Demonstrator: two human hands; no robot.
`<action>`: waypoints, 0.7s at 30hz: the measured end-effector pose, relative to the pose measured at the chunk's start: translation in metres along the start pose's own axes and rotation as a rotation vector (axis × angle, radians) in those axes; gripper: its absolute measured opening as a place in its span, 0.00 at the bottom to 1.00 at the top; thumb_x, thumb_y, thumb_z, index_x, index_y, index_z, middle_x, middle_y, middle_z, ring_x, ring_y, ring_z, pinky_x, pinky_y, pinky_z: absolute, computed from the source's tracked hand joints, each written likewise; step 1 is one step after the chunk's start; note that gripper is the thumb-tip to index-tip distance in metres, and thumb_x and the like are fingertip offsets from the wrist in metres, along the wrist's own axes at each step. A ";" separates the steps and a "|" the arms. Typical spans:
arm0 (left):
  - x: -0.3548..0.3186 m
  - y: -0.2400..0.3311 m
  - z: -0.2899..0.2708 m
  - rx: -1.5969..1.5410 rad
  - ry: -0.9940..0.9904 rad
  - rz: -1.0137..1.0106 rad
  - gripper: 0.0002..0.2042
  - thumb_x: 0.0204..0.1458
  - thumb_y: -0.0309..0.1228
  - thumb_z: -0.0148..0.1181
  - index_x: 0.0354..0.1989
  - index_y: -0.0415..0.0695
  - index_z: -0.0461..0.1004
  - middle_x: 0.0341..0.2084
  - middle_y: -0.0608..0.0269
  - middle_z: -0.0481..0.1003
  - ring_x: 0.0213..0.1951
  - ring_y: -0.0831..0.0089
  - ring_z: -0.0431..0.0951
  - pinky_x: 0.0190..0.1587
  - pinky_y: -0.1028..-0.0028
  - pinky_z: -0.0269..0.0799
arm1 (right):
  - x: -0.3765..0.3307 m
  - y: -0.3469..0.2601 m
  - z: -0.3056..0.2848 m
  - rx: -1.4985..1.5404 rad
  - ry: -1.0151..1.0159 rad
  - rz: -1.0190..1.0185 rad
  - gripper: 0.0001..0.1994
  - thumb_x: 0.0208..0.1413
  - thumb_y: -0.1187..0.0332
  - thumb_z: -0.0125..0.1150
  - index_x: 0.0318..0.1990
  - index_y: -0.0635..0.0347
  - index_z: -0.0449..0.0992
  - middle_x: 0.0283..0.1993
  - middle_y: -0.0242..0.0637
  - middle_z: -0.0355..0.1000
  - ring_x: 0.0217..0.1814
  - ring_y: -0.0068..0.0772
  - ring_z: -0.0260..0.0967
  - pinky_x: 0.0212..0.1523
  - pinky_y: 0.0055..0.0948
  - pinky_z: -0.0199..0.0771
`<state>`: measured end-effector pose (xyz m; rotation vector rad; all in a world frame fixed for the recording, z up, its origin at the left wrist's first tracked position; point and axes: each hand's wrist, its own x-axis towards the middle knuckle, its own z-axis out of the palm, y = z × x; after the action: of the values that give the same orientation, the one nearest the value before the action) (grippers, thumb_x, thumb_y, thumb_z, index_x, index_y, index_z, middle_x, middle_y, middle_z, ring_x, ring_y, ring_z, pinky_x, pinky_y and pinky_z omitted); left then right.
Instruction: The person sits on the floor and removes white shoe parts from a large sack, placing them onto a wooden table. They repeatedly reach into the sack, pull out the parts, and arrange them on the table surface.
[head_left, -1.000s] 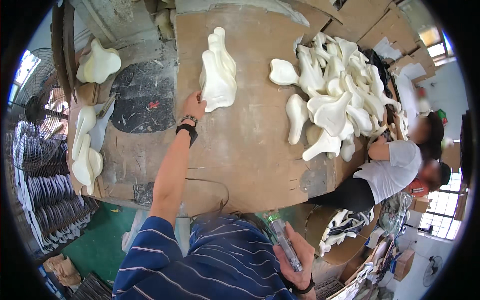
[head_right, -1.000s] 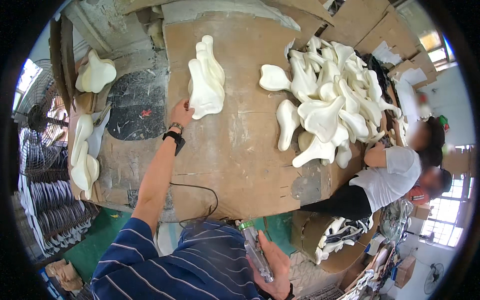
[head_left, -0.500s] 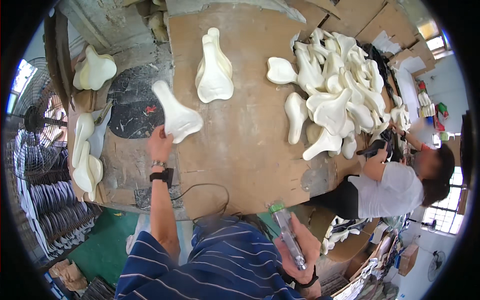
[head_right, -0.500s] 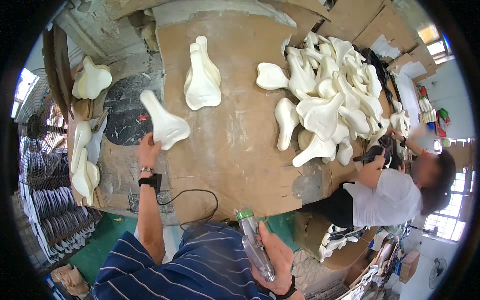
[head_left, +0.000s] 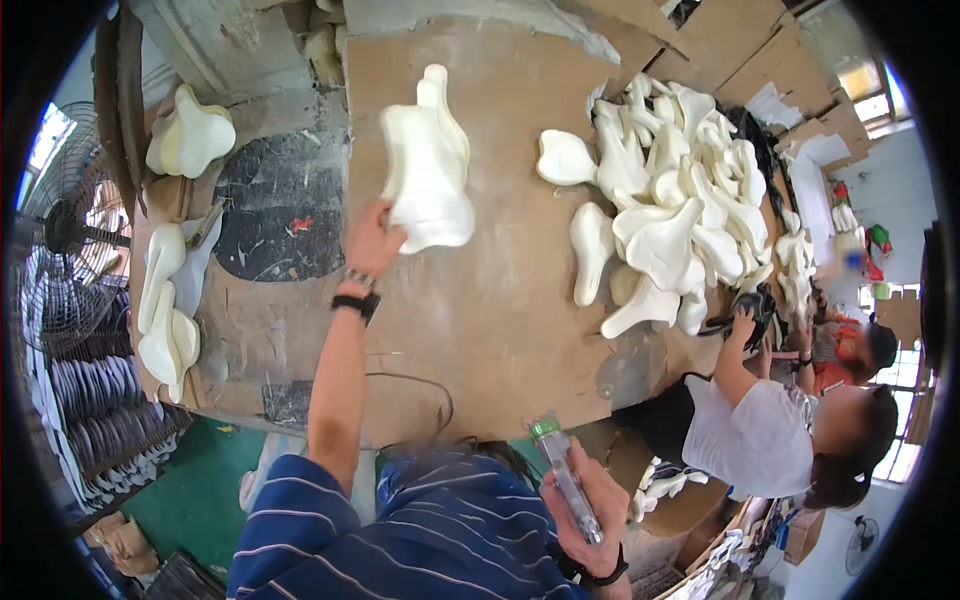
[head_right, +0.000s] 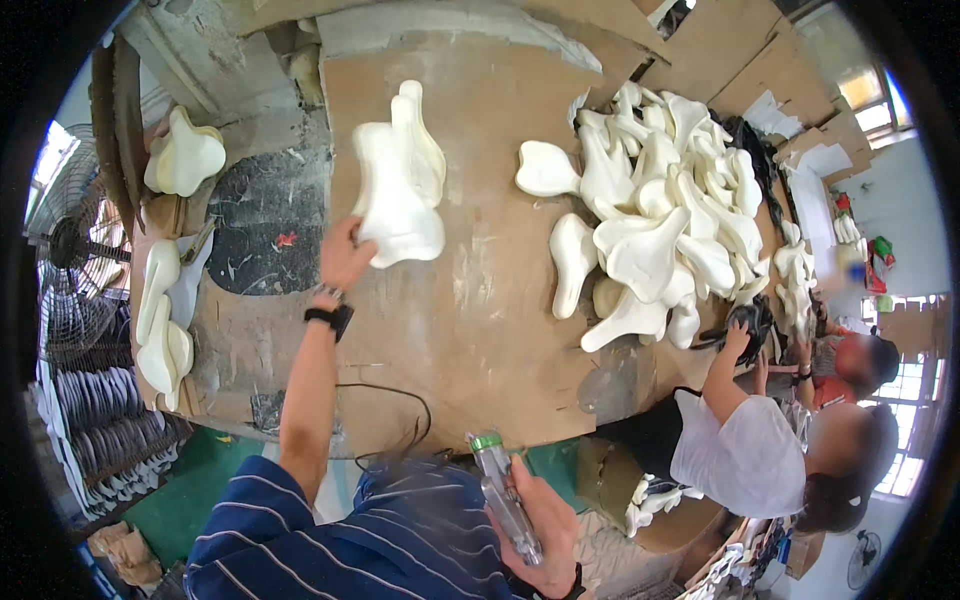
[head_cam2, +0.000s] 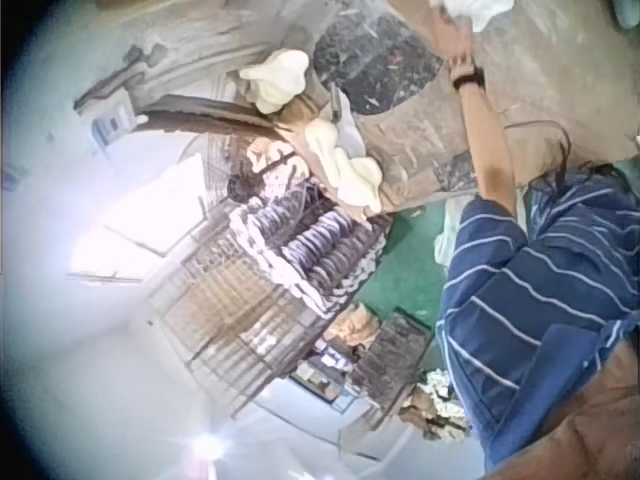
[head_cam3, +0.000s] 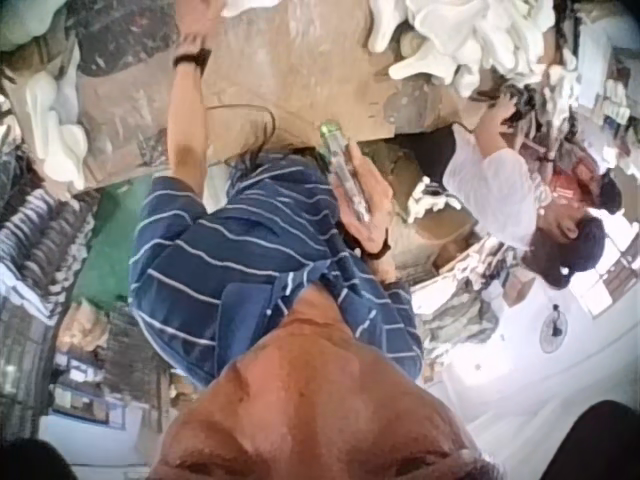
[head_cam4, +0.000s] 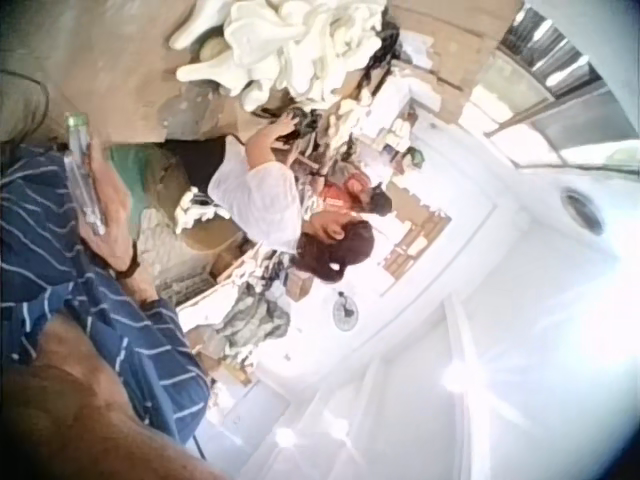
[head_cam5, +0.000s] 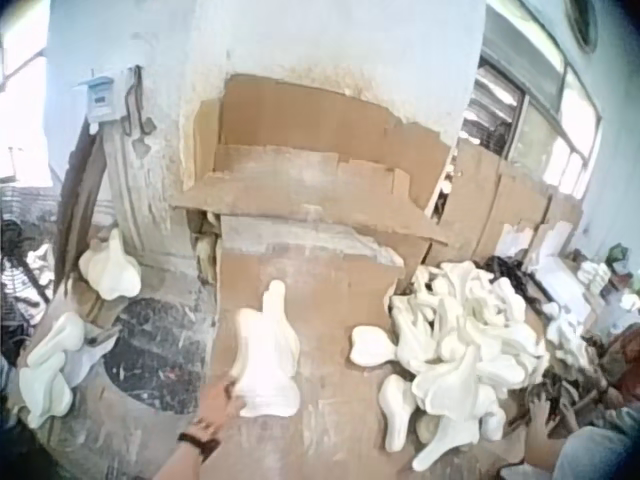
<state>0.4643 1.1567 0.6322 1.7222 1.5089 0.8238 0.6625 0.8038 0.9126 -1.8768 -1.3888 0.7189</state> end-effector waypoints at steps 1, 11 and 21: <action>-0.020 -0.002 -0.016 0.031 0.035 0.012 0.23 0.42 0.36 0.65 0.48 0.41 0.76 0.38 0.49 0.77 0.43 0.52 0.77 0.47 0.57 0.73 | 0.003 0.001 -0.001 -0.009 -0.045 0.015 0.26 0.54 0.77 0.69 0.61 0.72 0.73 0.36 0.45 0.77 0.35 0.34 0.76 0.40 0.29 0.76; -0.100 -0.117 -0.061 -0.148 0.046 -0.455 0.31 0.47 0.34 0.70 0.61 0.38 0.69 0.40 0.52 0.82 0.40 0.63 0.83 0.45 0.64 0.78 | 0.015 -0.008 0.002 -0.151 0.121 -0.080 0.25 0.53 0.72 0.69 0.59 0.71 0.75 0.35 0.45 0.78 0.32 0.36 0.77 0.37 0.30 0.77; 0.044 -0.042 -0.027 -0.143 -0.134 -0.002 0.33 0.43 0.38 0.69 0.59 0.34 0.71 0.54 0.49 0.75 0.56 0.58 0.76 0.59 0.64 0.71 | 0.015 -0.002 -0.005 -0.090 0.030 -0.012 0.25 0.55 0.72 0.68 0.61 0.69 0.74 0.34 0.40 0.79 0.33 0.30 0.77 0.37 0.27 0.77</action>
<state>0.4245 1.2066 0.6135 1.6368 1.3302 0.7802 0.6694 0.8178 0.9170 -1.9388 -1.4338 0.6295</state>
